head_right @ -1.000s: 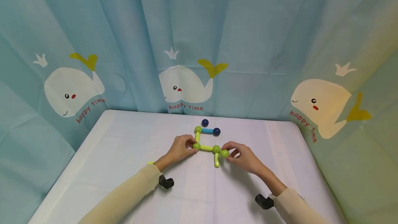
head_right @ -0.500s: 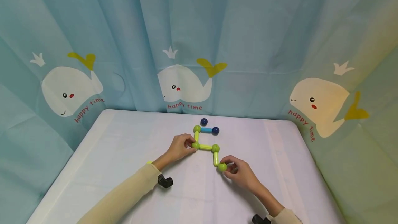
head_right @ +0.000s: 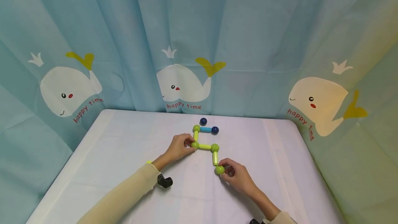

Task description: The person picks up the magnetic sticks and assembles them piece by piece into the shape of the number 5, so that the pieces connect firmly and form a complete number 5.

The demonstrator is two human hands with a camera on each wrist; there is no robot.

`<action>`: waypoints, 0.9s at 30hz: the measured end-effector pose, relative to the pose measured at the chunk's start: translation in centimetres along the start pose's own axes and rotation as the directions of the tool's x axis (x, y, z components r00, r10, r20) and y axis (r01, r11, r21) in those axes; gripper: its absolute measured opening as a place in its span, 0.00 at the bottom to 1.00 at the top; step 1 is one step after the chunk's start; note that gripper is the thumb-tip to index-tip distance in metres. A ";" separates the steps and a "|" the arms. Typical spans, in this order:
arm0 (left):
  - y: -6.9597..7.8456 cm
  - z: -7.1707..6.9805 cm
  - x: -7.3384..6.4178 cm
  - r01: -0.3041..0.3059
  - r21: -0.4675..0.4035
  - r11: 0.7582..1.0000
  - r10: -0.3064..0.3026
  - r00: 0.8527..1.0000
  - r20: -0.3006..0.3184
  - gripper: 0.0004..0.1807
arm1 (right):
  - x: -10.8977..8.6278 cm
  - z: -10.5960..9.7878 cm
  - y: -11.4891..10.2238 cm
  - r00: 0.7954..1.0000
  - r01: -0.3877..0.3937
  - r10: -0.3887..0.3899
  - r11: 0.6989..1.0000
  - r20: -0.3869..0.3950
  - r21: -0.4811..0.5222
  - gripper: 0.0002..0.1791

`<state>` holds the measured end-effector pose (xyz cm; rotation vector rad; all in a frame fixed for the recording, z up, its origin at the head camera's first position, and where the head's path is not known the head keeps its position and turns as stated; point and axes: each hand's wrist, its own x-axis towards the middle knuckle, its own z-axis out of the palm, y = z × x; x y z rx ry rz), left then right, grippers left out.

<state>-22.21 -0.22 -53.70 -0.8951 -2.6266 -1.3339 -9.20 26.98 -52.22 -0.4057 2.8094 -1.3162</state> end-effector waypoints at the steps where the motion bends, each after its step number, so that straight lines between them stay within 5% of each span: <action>1: 0.0 0.0 0.0 0.001 0.001 1.000 -0.001 1.000 0.002 0.12 | 0.0 0.1 0.0 1.000 -0.007 0.007 1.000 -0.003 -0.004 0.20; 15: 0.1 -0.3 -0.1 -0.009 -0.003 1.000 0.009 1.000 0.020 0.12 | -0.2 -0.2 0.0 0.999 0.020 -0.020 1.000 0.029 -0.009 0.18; 21: 0.7 -1.1 -0.1 0.005 0.007 1.000 -0.006 0.993 0.117 0.18 | -0.3 -0.3 0.2 0.999 0.011 -0.011 1.000 0.033 -0.003 0.17; 27: 2.0 -1.6 0.1 -0.057 0.173 0.983 0.019 0.977 0.213 0.27 | -0.5 -0.3 0.2 0.999 0.022 -0.022 1.000 0.037 0.001 0.17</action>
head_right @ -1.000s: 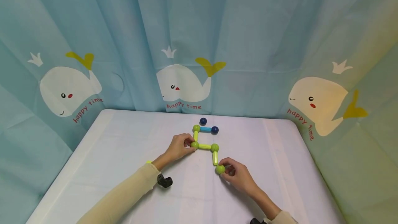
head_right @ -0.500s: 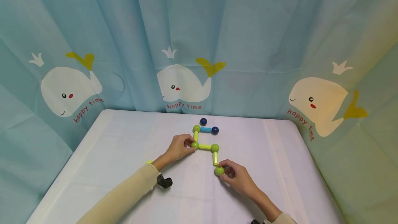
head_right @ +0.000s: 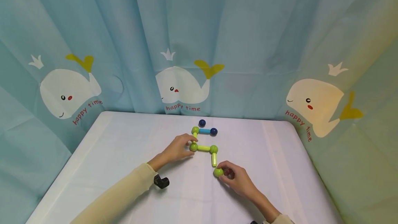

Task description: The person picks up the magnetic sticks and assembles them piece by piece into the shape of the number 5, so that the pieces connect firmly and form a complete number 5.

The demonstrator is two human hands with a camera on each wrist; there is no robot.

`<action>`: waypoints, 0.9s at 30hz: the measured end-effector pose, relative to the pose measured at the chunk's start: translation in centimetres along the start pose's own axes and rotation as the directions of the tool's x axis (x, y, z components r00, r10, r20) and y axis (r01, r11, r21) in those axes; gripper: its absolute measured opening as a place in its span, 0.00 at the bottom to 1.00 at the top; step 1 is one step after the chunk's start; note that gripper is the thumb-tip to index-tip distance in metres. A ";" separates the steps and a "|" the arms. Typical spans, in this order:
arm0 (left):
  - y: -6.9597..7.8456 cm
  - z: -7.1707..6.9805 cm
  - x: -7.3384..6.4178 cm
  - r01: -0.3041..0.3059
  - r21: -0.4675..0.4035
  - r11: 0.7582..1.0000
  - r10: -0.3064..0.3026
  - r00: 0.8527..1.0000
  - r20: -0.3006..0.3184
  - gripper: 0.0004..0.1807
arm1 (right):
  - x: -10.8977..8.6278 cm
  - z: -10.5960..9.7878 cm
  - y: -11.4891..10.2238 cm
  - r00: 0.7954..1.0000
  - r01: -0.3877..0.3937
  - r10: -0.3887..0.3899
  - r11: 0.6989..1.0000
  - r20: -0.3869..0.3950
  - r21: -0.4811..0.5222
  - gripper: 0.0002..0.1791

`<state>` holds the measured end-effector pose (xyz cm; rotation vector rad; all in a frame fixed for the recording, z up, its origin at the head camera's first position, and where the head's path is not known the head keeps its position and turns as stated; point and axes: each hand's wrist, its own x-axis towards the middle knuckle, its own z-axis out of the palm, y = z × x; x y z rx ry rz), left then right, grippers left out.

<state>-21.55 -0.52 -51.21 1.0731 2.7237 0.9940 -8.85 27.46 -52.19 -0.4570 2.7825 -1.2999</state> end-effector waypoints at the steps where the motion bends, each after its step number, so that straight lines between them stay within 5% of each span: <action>1: 0.2 -0.1 0.1 -0.010 0.029 1.000 0.010 1.000 0.017 0.28 | 0.0 0.0 0.0 1.000 0.006 -0.006 1.000 0.000 0.005 0.17; 11: 2.9 -0.1 1.3 -0.090 0.171 0.981 0.055 0.978 0.199 0.31 | -0.2 -0.1 -0.1 1.000 0.025 -0.025 1.000 0.001 0.007 0.18; 18: 4.5 1.0 2.1 -0.192 0.193 0.962 0.136 0.953 0.269 0.30 | -0.3 0.1 -0.2 1.000 0.025 -0.025 1.000 -0.014 0.005 0.18; 27: 5.4 3.0 2.7 -0.225 0.239 0.945 0.136 0.931 0.339 0.29 | -0.2 0.5 -0.3 0.998 0.054 -0.055 0.998 -0.030 -0.029 0.20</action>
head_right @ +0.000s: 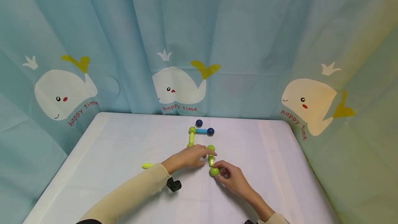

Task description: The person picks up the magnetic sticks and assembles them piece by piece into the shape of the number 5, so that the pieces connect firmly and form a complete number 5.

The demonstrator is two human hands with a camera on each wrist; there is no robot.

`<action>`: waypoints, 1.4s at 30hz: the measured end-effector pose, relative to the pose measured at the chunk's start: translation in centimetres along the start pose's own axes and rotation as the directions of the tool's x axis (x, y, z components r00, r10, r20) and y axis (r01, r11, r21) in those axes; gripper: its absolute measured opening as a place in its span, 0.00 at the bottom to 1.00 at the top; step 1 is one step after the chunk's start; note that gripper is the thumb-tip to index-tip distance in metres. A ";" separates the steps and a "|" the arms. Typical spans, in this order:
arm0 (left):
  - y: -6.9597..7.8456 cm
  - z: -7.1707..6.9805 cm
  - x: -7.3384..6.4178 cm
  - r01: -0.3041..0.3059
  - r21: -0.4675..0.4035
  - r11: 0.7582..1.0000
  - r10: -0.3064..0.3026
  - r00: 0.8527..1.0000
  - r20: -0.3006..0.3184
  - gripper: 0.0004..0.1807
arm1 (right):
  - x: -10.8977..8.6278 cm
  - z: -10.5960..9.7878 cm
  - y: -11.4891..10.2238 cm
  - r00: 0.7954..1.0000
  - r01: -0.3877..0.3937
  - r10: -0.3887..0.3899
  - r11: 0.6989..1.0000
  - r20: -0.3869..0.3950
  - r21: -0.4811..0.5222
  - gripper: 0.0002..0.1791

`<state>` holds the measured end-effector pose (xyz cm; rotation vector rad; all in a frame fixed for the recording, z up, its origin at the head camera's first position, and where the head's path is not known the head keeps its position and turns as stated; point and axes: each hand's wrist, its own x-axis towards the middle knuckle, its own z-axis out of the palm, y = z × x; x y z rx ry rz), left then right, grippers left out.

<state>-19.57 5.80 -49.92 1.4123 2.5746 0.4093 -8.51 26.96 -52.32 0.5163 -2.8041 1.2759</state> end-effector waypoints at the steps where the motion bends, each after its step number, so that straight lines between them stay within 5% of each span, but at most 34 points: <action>1: 0.0 0.2 0.1 0.000 -0.001 1.000 0.000 1.000 0.001 0.28 | 0.0 0.0 0.0 1.000 0.002 -0.002 1.000 -0.003 -0.005 0.20; 17: -0.1 2.2 0.4 -0.064 0.067 0.996 0.069 0.994 -0.083 0.16 | -0.4 0.1 0.1 0.999 0.014 -0.014 1.000 -0.036 0.013 0.19; 30: -0.4 2.1 0.5 -0.089 -0.073 0.993 0.079 0.989 -0.127 0.14 | -0.8 0.1 0.0 0.996 0.054 -0.053 0.998 -0.068 0.016 0.19; 42: -0.7 1.6 0.3 -0.100 -0.170 0.980 0.077 0.987 -0.140 0.15 | -0.6 1.0 -0.6 0.994 -0.009 0.007 1.000 -0.112 -0.018 0.21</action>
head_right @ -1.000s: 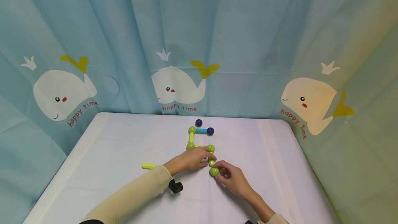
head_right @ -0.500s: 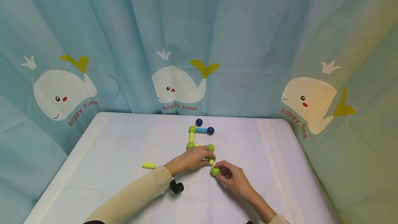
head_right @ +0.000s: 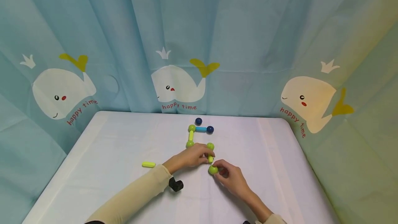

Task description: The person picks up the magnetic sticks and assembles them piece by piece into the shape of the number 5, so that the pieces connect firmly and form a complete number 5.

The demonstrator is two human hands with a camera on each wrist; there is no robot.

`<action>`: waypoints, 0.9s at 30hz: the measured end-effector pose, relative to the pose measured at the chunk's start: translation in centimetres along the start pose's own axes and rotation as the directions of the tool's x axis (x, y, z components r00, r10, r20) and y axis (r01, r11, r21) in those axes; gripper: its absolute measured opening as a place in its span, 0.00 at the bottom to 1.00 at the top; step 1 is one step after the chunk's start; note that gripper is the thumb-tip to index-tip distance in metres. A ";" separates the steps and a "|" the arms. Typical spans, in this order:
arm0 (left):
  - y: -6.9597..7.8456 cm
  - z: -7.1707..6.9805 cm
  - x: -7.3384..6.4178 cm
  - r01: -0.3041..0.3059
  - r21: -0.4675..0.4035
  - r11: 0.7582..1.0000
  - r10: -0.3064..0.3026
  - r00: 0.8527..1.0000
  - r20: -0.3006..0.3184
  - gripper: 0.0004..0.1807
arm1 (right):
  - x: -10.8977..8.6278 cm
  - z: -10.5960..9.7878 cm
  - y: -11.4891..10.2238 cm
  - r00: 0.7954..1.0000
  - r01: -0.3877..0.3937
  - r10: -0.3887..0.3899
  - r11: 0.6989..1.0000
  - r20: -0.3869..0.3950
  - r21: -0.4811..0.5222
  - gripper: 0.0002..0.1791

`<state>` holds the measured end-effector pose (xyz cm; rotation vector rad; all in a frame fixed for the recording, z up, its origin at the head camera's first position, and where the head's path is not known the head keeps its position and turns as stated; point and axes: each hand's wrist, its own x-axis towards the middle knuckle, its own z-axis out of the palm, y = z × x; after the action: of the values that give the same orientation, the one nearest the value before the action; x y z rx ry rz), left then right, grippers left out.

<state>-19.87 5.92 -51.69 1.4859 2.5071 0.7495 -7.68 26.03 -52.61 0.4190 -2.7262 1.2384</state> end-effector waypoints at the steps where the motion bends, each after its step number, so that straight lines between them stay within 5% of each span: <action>1: -0.1 0.0 0.0 -0.003 -0.006 1.000 0.003 1.000 -0.001 0.15 | 0.1 0.1 -0.1 1.000 -0.010 0.010 1.000 -0.005 -0.002 0.21; 11: -0.6 0.1 0.0 0.008 -0.077 0.997 -0.008 1.000 0.001 0.15 | 0.7 1.0 -0.9 0.998 -0.068 0.068 0.998 -0.013 -0.008 0.21; 27: -0.8 0.3 0.1 0.024 -0.077 0.997 -0.024 1.000 0.004 0.15 | 0.9 1.2 -0.8 0.996 -0.085 0.085 0.996 -0.007 -0.029 0.21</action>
<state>-20.49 5.80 -52.33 1.4279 2.4593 0.8295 -8.33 24.44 -52.67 0.2983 -2.7801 1.2152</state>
